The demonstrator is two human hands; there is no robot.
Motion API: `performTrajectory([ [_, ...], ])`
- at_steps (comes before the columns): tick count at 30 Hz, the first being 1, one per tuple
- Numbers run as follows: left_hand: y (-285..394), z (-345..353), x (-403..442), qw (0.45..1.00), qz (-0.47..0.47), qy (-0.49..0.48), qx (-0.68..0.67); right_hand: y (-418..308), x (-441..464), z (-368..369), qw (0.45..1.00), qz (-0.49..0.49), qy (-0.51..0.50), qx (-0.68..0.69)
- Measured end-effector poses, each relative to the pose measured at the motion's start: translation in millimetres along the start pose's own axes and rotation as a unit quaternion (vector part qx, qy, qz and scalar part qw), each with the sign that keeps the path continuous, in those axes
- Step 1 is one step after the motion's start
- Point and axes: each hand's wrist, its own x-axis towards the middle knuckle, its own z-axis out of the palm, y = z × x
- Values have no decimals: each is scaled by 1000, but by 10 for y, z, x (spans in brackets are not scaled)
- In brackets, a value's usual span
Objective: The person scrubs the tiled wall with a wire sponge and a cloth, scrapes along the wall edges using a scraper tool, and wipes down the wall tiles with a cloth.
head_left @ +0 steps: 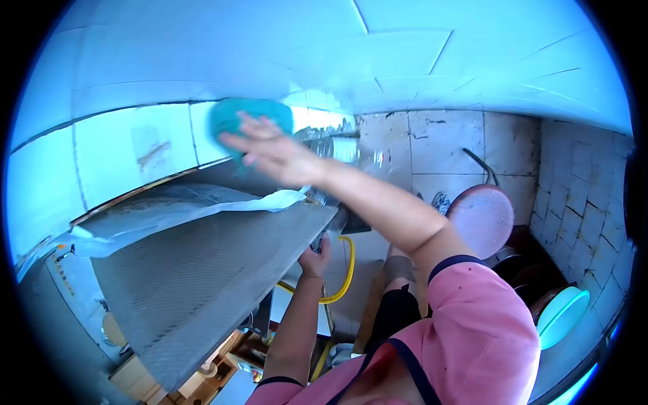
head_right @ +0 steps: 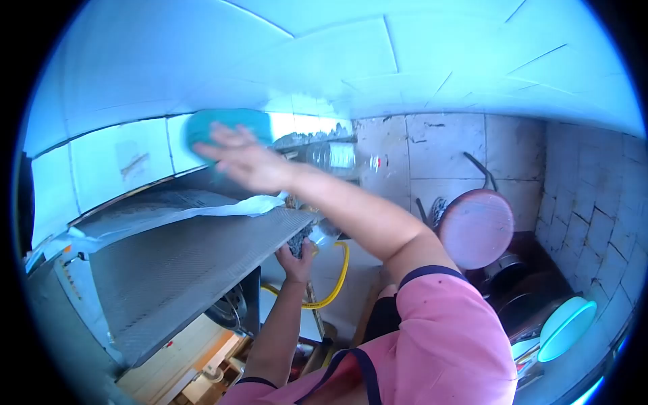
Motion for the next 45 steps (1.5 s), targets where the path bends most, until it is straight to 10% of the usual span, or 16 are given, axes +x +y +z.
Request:
performTrajectory([
  [3,-7,-35,-65,998,-51,-16,-40,728,-542,-59,972,201,37,117],
  [11,-2,-17,-66,998,-3,18,53,1652,-904,181,904,303,258,157],
  [19,8,-8,-84,998,15,23,48,1372,-734,67,980,70,182,31],
  [25,47,-53,-126,998,-56,4,-7,3515,-1872,397,848,352,373,136],
  [33,-86,-25,-312,984,-133,43,-112,1891,-1411,434,926,147,338,79],
  [38,63,-51,-298,960,-246,68,-116,2403,-1477,288,946,110,306,13],
  [42,-767,-587,-642,985,63,-94,131,3322,-1765,456,910,109,400,-14],
  [45,-395,-414,-547,992,-48,-44,108,4348,-2186,479,866,251,429,-41],
])
